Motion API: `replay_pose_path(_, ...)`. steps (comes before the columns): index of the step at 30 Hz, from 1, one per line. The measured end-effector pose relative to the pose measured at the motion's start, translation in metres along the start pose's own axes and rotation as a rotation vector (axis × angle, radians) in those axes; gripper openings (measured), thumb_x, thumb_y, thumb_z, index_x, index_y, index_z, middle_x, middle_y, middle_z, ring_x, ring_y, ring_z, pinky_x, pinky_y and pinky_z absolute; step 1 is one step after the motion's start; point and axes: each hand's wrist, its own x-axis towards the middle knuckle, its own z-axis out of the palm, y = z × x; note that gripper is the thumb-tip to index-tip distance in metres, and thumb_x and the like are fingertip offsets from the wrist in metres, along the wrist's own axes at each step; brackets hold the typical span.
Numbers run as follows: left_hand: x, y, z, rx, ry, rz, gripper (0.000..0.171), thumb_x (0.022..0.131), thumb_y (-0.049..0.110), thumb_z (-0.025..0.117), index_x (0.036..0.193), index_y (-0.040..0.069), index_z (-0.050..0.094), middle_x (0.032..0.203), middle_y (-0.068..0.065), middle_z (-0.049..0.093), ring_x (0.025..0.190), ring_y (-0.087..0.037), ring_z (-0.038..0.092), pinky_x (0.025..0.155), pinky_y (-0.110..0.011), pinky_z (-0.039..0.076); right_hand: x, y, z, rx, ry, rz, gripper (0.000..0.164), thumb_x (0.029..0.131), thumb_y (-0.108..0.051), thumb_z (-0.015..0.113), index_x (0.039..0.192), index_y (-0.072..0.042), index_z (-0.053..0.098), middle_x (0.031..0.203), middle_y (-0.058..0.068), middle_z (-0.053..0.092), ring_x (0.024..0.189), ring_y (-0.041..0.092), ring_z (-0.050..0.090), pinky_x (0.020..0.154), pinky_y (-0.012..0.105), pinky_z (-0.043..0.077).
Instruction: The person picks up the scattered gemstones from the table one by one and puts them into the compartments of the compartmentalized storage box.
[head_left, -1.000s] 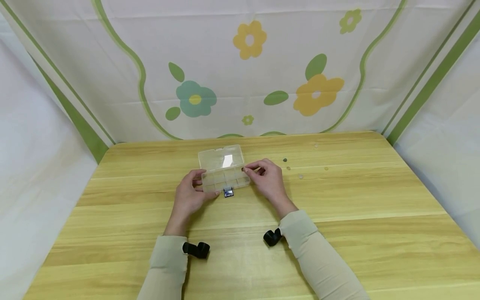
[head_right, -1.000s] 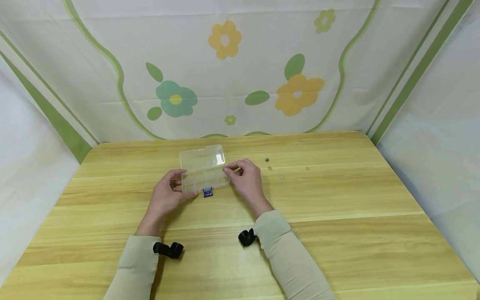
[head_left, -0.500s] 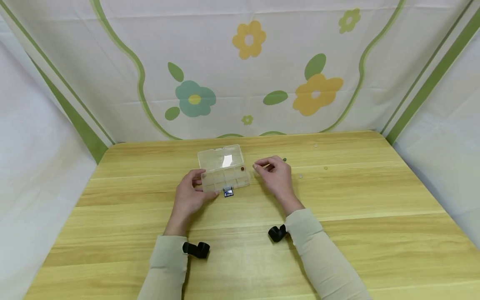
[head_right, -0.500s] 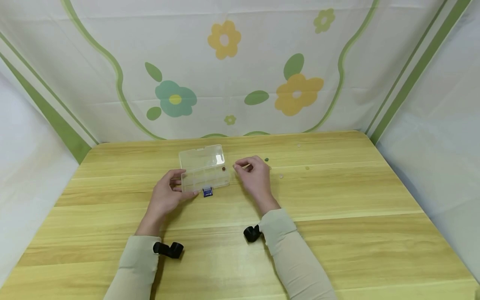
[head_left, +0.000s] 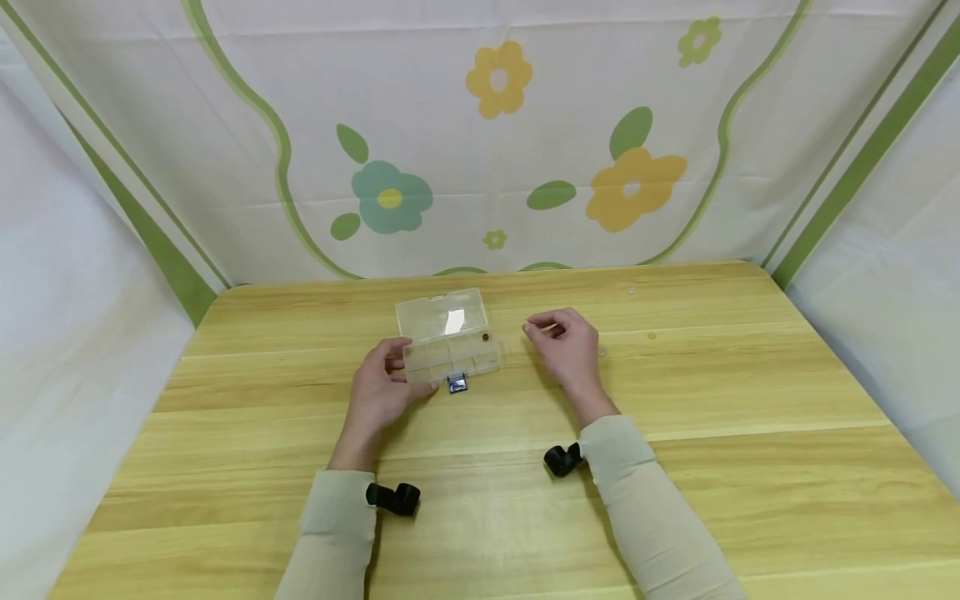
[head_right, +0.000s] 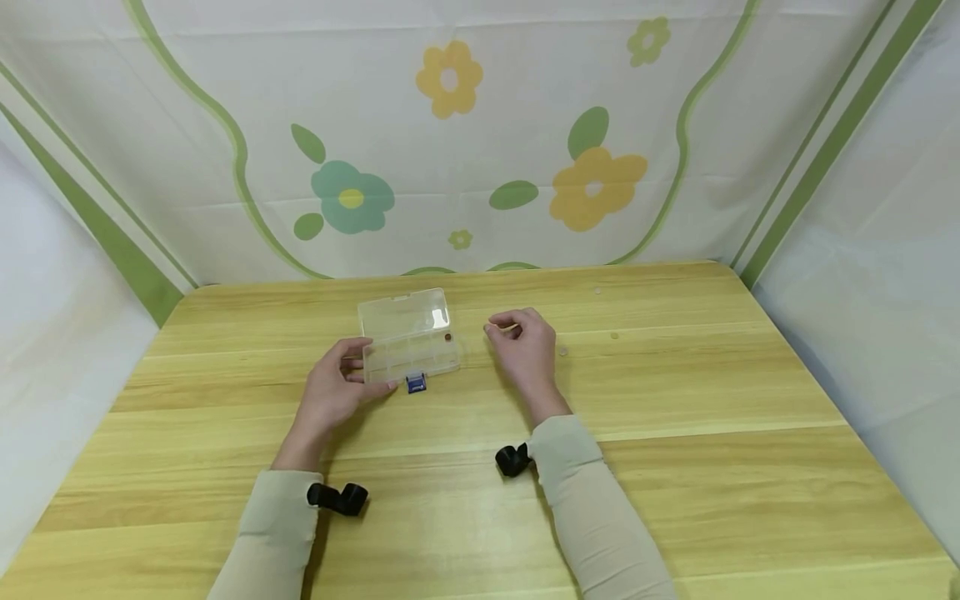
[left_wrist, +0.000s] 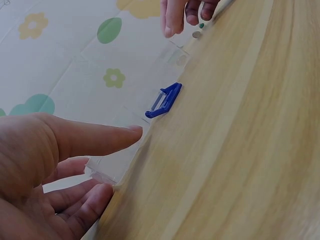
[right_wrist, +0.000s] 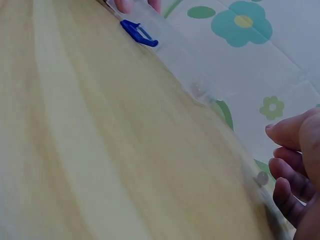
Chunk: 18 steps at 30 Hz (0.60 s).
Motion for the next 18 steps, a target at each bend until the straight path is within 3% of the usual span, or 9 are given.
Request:
replay_pose_path(10, 0.001, -0.001, 0.000, 0.009, 0.001, 0.000, 0.080, 0.081, 0.008, 0.093, 0.152, 0.009, 0.056, 0.138, -0.021, 0.060, 0.118, -0.037, 0.060, 0.105, -0.050, 0.053, 0.007, 0.006, -0.017, -0.006, 0.078, 0.046, 0.013, 0.096, -0.021, 0.081, 0.104, -0.011, 0.083, 0.108, 0.007, 0.073, 0.085, 0.018, 0.061, 0.069, 0.020, 0.050)
replay_pose_path(18, 0.001, -0.001, 0.000, 0.005, 0.002, 0.002, 0.080, 0.081, 0.008, 0.093, 0.152, 0.009, 0.056, 0.137, -0.021, 0.061, 0.117, -0.035, 0.061, 0.104, -0.048, 0.054, 0.007, 0.008, -0.020, -0.105, 0.045, 0.033, 0.013, 0.096, -0.022, 0.082, 0.102, -0.010, 0.083, 0.104, 0.008, 0.072, 0.083, 0.020, 0.063, 0.072, 0.024, 0.051)
